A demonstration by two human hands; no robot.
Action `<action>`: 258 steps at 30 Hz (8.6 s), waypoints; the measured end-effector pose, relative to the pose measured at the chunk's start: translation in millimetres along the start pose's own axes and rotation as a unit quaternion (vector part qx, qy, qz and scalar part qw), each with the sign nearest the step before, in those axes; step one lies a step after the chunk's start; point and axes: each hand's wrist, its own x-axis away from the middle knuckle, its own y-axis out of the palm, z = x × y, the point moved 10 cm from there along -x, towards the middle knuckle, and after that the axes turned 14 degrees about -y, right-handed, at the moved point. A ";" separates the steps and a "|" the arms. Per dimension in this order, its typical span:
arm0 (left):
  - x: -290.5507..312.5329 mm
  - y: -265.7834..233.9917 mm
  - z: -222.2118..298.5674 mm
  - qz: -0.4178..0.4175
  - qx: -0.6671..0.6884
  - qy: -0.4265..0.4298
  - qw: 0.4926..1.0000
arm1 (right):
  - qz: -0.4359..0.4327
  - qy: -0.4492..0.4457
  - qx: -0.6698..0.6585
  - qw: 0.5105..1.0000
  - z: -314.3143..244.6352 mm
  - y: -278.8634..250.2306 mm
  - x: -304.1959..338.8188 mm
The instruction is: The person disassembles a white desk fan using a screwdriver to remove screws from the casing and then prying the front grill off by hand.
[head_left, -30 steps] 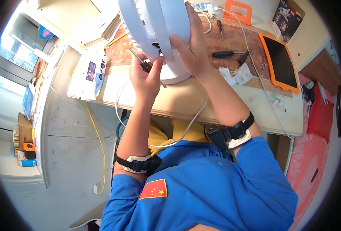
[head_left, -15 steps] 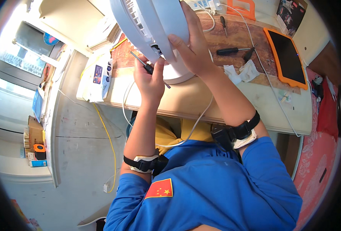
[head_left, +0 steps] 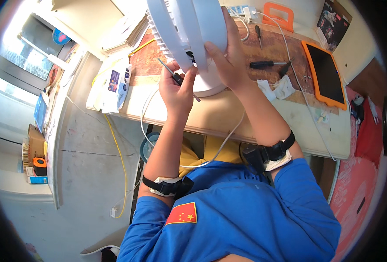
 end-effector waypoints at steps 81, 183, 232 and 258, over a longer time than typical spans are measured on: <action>29.2 -21.8 1.2 -0.041 0.168 0.169 0.970 | -0.089 0.121 -0.017 0.988 -6.8 -2.3 68.2; 19.8 -5.8 36.8 0.070 -0.158 0.147 0.974 | -0.056 -0.169 0.196 0.964 -103.1 -25.2 -52.8; -2.7 -6.8 28.5 0.012 -0.086 0.067 0.994 | -0.289 -0.093 0.198 0.932 -54.4 25.9 -78.7; -3.8 -7.0 11.1 0.029 -0.076 0.078 0.994 | -0.226 0.068 0.061 0.970 -40.3 18.9 -66.8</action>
